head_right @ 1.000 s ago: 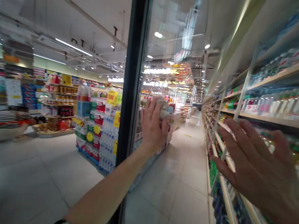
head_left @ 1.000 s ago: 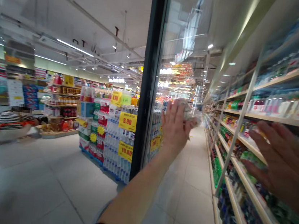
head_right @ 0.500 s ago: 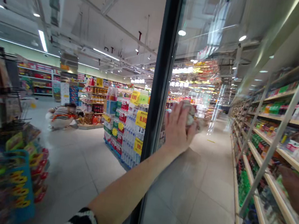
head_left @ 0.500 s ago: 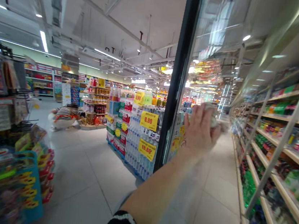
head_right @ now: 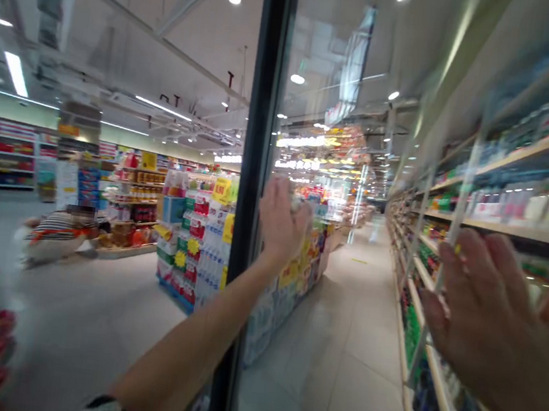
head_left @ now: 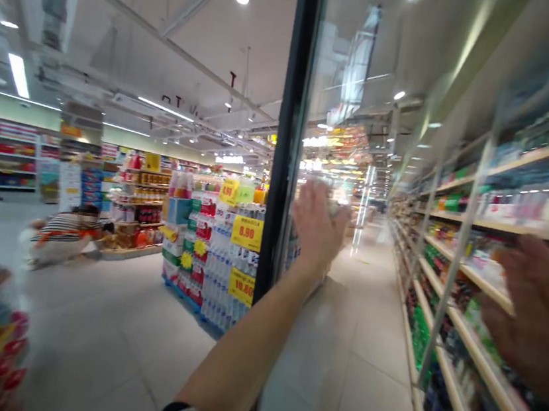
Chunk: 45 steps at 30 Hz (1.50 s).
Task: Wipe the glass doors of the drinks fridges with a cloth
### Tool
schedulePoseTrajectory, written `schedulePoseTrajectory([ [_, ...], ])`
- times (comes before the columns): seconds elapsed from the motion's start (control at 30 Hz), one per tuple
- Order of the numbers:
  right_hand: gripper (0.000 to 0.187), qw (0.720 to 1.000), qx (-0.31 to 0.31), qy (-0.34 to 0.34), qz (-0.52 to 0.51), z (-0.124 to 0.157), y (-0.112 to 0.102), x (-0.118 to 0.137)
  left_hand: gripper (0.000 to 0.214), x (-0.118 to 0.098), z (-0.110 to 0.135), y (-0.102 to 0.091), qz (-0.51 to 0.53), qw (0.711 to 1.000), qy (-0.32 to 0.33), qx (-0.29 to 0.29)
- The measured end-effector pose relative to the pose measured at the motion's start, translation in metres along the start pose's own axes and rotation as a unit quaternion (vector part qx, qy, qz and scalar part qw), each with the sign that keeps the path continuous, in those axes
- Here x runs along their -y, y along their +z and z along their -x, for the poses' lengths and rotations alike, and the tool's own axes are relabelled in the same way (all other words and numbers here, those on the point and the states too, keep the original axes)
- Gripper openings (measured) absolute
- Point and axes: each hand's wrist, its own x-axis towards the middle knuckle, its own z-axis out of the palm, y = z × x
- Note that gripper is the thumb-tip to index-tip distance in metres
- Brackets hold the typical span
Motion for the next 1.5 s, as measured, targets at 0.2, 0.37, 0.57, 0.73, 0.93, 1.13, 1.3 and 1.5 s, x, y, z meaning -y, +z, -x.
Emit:
schedulePoseTrajectory([
  [0.2,0.058,0.930,0.078,-0.302,0.192,-0.017,-0.052,-0.020,0.058,-0.031,0.036,0.010,0.075,0.956,0.280,0.055],
  [0.37,0.052,0.917,0.095,-0.294,0.252,-0.013,-0.045,-0.004,0.059,0.001,0.050,0.001,-0.011,0.978,0.206,0.041],
  [0.57,0.057,0.915,0.091,-0.296,0.259,-0.012,-0.043,-0.007,0.063,0.013,0.057,0.011,0.006,0.989,0.148,0.028],
  [0.73,0.057,0.912,0.094,-0.301,0.261,-0.014,-0.039,-0.011,0.061,0.007,0.073,0.022,0.006,0.984,0.171,0.042],
  [0.93,0.054,0.911,0.093,-0.298,0.268,-0.014,-0.037,-0.013,0.060,0.002,0.078,0.028,0.031,0.986,0.160,0.029],
  [1.13,0.054,0.916,0.094,-0.290,0.261,-0.014,-0.035,-0.013,0.054,0.016,0.084,0.038,0.012,0.997,0.068,-0.037],
  [1.3,0.052,0.914,0.093,-0.294,0.265,-0.015,-0.034,-0.012,0.058,0.010,0.103,0.037,0.030,0.996,0.089,-0.008],
  [1.5,0.050,0.912,0.089,-0.294,0.271,-0.014,-0.034,-0.014,0.058,0.014,0.096,0.037,0.012,0.989,0.147,0.008],
])
